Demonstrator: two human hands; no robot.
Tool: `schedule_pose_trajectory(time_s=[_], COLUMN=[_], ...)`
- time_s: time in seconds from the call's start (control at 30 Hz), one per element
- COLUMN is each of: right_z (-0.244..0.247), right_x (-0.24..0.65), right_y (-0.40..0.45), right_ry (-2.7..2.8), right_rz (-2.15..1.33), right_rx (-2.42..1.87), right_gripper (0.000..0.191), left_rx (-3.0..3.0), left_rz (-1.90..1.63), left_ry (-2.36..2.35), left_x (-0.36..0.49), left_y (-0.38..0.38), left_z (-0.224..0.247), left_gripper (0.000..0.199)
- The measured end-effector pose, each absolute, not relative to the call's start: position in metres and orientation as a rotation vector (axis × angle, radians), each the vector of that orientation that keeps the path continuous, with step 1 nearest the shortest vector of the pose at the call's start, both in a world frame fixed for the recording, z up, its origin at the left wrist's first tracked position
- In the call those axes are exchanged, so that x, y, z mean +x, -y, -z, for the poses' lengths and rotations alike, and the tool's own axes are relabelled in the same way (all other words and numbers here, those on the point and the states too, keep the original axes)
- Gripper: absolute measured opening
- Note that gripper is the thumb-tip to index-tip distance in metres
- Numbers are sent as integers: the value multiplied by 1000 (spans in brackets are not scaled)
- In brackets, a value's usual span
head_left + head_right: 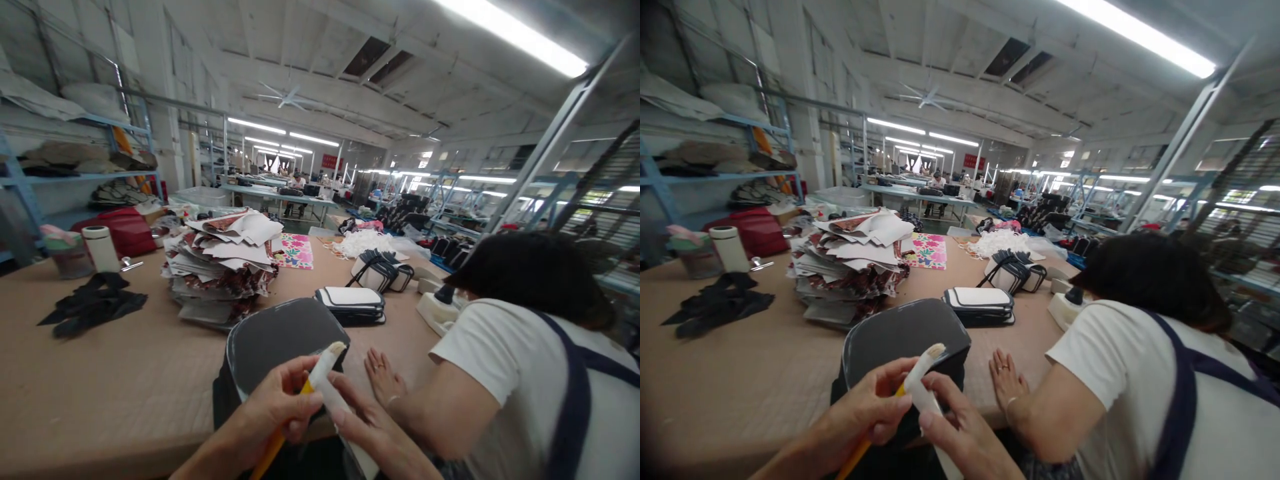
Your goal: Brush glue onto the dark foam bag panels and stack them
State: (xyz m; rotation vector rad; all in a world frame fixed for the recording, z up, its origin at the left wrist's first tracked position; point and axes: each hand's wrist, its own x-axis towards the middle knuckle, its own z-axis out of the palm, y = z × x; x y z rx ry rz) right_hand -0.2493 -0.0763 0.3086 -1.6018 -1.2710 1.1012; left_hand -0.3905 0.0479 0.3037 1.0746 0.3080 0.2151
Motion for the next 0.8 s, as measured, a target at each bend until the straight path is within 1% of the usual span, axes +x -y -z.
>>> schedule_pose_trajectory(time_s=[0.1, 0.17, 0.27, 0.33, 0.43, 0.5, 0.6, 0.67, 0.73, 0.8], right_z=[-310, -297, -251, -212, -166, -149, -143, -151, -171, -199], right_x=[-244, -235, -204, -176, -134, -112, -95, -98, -115, -147], right_y=[88, 95, 98, 93, 80, 70, 61, 60, 63, 67], right_ry=[1237, 1195, 1130, 1018, 942, 906, 863, 862, 887, 936], right_rz=[-1052, -940, -663, -548, -542, -545, -539, -542, -547, -543], right_rx=[-1717, -1822, -1877, -1748, -1661, -1603, -1519, -1496, -1501, -1524], right_gripper=[60, 59, 53, 51, 50, 54, 61, 61, 55, 43], left_rx=[1201, 1278, 1309, 1265, 1204, 1244, 1393, 1544, 1756, 1961], left_rz=[-236, -250, -254, -241, -227, -249, -340, -395, -457, -557], left_ry=[-308, -277, -231, -228, -256, -297, -380, -433, -446, -426], left_x=[-382, -376, -366, -360, -351, -346, -342, -343, -345, -345], left_y=[-44, -40, -33, -28, -25, -24, -24, -24, -26, -30], left_z=[-301, -298, -294, -292, -286, -281, -276, -276, -277, -273], left_gripper=[50, 49, 44, 41, 47, 51, 43, 36, 30, 25])
